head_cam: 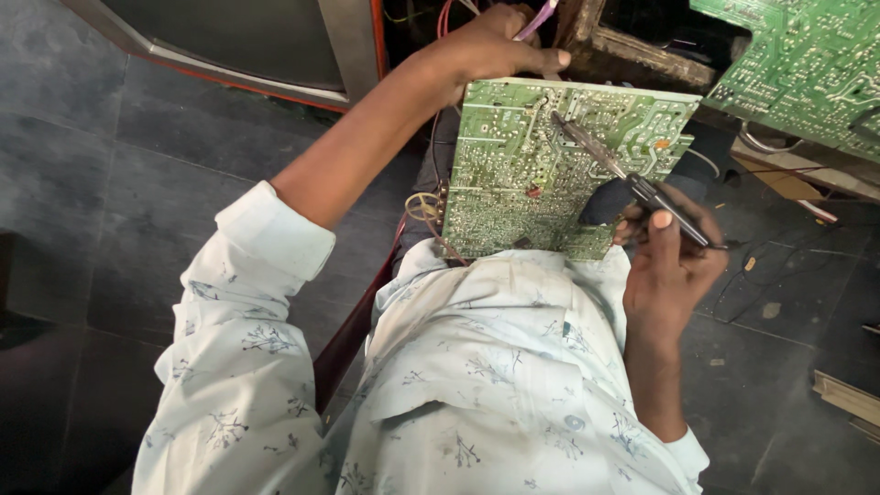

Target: The person sits on a chair with a green circuit board resting on their lap. They hold a soldering iron in one hand and a brush in the other, brushing and heating points on the board to free components, then use a screwdriver to pry a part from the board and place the removed part aside.

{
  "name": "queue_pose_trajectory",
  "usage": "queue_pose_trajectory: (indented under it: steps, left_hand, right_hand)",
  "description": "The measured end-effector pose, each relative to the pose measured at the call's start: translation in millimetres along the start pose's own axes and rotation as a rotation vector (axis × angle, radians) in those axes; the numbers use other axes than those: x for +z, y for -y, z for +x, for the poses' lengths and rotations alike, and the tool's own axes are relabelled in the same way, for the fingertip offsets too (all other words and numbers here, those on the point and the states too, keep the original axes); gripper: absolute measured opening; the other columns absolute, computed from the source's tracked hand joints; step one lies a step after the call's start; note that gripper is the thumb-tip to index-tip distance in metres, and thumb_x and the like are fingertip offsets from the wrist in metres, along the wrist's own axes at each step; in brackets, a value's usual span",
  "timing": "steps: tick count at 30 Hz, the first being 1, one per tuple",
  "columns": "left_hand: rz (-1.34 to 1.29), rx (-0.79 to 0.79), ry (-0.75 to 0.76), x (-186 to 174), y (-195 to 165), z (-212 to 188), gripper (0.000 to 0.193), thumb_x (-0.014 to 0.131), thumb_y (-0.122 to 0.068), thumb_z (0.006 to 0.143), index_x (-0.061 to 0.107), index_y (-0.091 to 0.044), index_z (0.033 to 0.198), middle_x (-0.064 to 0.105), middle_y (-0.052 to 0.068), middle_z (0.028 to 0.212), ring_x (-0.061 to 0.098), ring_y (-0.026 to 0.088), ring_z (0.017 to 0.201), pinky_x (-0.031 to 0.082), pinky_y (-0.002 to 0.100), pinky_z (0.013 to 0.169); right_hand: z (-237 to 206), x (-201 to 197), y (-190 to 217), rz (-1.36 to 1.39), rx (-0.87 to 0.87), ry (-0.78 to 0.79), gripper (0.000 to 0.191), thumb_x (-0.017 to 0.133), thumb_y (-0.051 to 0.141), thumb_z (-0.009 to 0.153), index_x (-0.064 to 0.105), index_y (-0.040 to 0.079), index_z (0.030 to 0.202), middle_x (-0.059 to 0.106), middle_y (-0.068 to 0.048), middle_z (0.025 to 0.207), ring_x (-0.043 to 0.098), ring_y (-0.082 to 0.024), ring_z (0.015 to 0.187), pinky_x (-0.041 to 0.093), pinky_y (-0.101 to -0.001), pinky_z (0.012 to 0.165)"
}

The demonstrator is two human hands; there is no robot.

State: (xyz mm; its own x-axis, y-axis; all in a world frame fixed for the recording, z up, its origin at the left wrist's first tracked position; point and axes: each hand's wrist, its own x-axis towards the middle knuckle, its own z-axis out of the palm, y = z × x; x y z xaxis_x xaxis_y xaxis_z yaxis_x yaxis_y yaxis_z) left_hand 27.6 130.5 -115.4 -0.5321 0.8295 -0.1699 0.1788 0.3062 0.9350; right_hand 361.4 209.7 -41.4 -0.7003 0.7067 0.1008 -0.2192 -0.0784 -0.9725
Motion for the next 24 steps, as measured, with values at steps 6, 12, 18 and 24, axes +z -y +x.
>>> queue_pose_trajectory:
  steps: [6,12,18,24]
  left_hand:
    - [-0.139,-0.191,0.065,-4,-7,-4,0.042,0.076,-0.038,0.076,0.077,-0.002,0.099,0.075,0.008,0.09,0.071,0.016,0.074,0.056,0.034,0.065]
    - [-0.109,-0.036,0.0,-1,-6,-4,0.08,0.093,-0.044,0.072,0.057,0.011,0.116,0.063,0.011,0.099,0.074,0.016,0.082,0.061,0.032,0.07]
    - [-0.171,-0.116,-0.002,1,4,-6,0.05,0.095,-0.045,0.073,0.068,-0.003,0.071,0.065,0.007,0.069,0.063,0.016,0.06,0.05,0.035,0.06]
    - [-0.252,-0.07,-0.062,5,6,-3,0.042,0.098,-0.04,0.068,0.071,-0.007,0.065,0.067,0.003,0.064,0.063,0.012,0.054,0.051,0.032,0.053]
  right_hand:
    - [7,-6,-6,0.116,0.076,-0.021,0.032,0.065,0.009,0.111,0.059,-0.012,0.134,0.071,-0.021,0.104,0.07,-0.02,0.078,0.06,-0.0291,0.073]
    - [9,-11,-13,0.185,0.147,-0.052,0.03,0.066,0.008,0.111,0.06,-0.012,0.133,0.071,-0.02,0.102,0.069,-0.02,0.078,0.059,-0.0294,0.073]
    - [7,-8,-11,0.152,0.086,-0.019,0.033,0.066,0.009,0.111,0.06,-0.013,0.135,0.071,-0.021,0.101,0.07,-0.02,0.078,0.059,-0.0285,0.073]
    - [1,-1,-6,0.073,0.016,-0.006,0.035,0.066,0.011,0.114,0.058,-0.013,0.138,0.07,-0.022,0.104,0.069,-0.021,0.08,0.059,-0.0292,0.074]
